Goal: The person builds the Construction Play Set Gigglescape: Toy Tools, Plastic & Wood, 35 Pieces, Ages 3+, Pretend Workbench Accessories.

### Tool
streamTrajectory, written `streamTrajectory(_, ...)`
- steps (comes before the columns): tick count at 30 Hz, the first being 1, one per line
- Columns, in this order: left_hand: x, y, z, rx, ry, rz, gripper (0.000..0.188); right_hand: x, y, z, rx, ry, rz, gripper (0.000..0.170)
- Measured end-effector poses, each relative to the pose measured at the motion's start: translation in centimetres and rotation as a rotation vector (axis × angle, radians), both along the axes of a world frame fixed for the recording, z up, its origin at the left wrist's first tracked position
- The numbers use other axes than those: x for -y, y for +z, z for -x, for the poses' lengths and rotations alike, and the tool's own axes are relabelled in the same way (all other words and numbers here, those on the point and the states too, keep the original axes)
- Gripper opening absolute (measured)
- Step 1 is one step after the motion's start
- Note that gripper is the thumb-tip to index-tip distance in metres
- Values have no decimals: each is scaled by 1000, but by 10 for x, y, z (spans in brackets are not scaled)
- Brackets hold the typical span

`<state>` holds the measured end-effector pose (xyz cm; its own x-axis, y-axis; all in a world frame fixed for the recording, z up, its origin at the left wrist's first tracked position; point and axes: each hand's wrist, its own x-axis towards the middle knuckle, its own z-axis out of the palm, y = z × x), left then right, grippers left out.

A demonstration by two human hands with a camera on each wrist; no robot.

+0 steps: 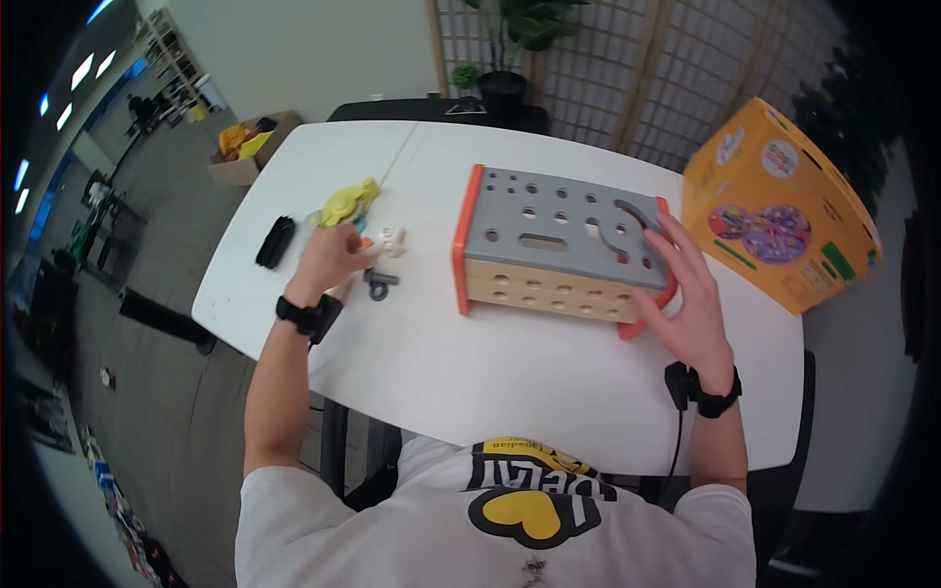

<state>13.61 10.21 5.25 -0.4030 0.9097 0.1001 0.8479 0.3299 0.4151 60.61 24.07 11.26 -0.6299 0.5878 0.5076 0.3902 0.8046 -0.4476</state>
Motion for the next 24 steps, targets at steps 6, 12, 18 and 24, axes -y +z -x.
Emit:
streamTrajectory(6,0,44,-19,20,-34,-214,22,4,0,-10,61,-87,101,64)
streamTrajectory(12,-19,124,-112,84,-328,-423,30,8,-4,-11,94,-92,40,63)
streamTrajectory(18,-55,149,-197,206,-757,-366,32,4,5,-20,118,-10,11,64)
streamTrajectory(24,-98,142,-241,191,-943,-280,27,-14,9,-32,85,121,71,66)
